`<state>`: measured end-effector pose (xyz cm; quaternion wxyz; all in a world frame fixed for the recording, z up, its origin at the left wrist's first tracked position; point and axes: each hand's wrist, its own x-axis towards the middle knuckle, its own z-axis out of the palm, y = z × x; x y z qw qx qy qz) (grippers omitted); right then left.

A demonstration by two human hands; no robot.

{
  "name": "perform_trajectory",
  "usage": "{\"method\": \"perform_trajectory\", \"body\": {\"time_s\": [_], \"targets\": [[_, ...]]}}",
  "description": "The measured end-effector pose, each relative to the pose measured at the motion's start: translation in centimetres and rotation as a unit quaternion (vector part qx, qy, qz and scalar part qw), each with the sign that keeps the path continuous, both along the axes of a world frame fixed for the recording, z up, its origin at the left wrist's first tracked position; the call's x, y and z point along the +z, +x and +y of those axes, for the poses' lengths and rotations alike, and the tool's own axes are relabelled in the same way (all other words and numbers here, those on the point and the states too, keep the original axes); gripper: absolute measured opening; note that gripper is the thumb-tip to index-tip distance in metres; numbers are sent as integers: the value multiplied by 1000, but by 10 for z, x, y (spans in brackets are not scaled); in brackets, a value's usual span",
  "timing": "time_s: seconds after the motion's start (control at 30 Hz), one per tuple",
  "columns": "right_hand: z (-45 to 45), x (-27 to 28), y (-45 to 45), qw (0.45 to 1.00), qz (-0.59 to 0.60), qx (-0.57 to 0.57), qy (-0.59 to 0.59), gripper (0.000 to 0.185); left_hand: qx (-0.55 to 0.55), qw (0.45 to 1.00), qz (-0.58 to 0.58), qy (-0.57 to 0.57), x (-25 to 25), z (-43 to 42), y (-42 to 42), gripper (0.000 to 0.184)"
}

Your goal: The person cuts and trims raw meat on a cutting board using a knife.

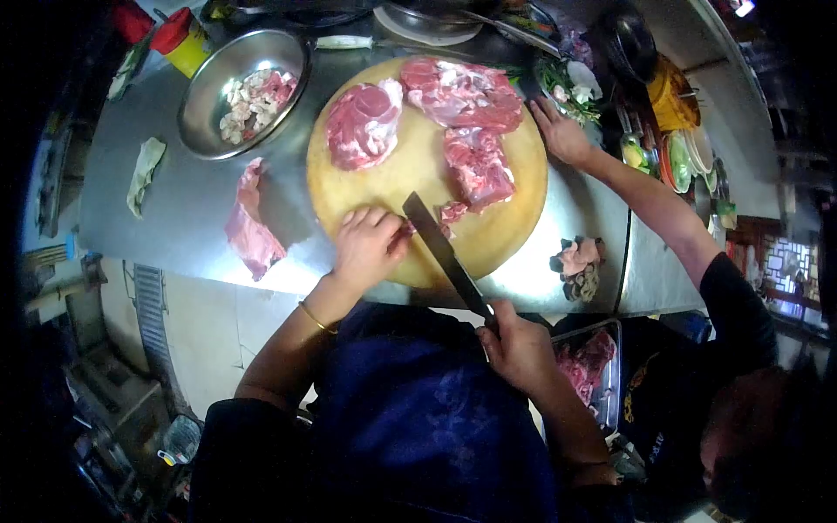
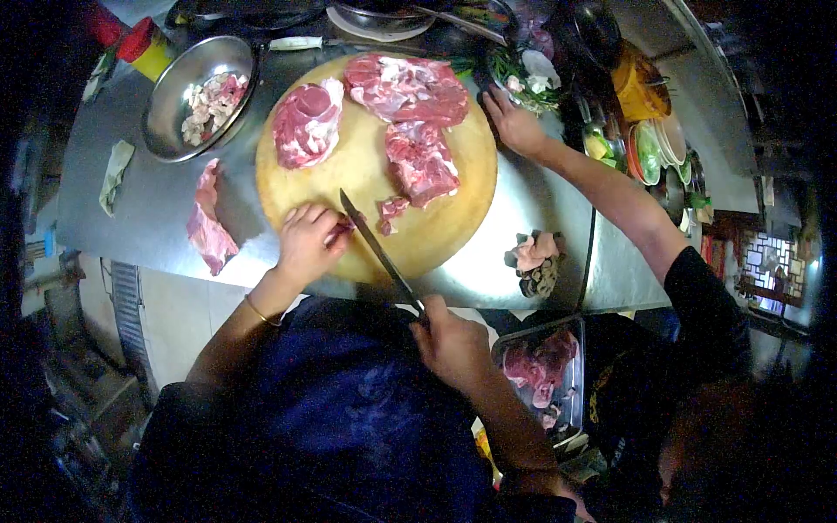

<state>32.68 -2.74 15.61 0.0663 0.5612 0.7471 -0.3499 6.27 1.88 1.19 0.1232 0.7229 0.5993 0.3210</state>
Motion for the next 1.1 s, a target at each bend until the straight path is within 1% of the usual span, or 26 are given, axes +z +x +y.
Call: {"method": "perform_trajectory", "body": {"time_s": [0.07, 0.17, 0.27, 0.37, 0.47, 0.5, 0.53, 0.6, 0.63, 0.73, 0.77, 0.87, 0.97, 1.07, 1.1], "targets": [[3, -4, -7, 999, -31, 31, -11, 35, 3, 999, -19, 30, -12, -2, 1, 21], [14, -11, -19, 999, -30, 40, 12, 33, 7, 998, -6, 56, -17, -1, 1, 22], [41, -33, -45, 998, -32, 51, 26, 32, 4, 999, 34, -29, 0, 2, 2, 25], [53, -40, -50, 994, 19, 74, 73, 35, 30, 999, 19, -15, 5, -1, 3, 29], [35, -22, -21, 999, 1, 40, -10, 37, 33, 995, 4, 99, -9, -5, 0, 32], [24, -20, -3, 1000, 2, 22, -18, 38, 31, 995, -21, 92, 2, -4, 0, 34], [15, -20, 10, 1000, 4, 3, -31, 40, 24, 995, -21, 94, 9, -4, -2, 34], [3, -17, 14, 994, -3, -79, -76, 40, 6, 996, -20, 88, 16, -10, -7, 34], [-1, -15, 15, 987, -6, -124, -97, 40, -2, 995, -41, 95, 14, -11, -7, 31], [-8, -14, 2, 1000, -23, -12, -13, 40, 26, 999, -4, 44, 2, -12, -7, 27], [-7, -6, -6, 999, -34, 3, -13, 40, 22, 999, 3, 37, 1, -12, -7, 26], [-4, 2, -21, 997, -46, 30, -62, 39, 17, 999, 14, 29, 9, -11, -7, 23], [11, -9, -44, 999, -18, 30, 0, 38, 16, 999, 9, 30, 7, -12, -8, 23], [35, -38, -71, 998, 13, 53, 45, 29, 2, 1000, 5, 16, 4, -15, -12, 27], [36, -40, -71, 998, 9, 52, 37, 30, 3, 1000, 2, 23, 6, -17, -13, 28]]}}
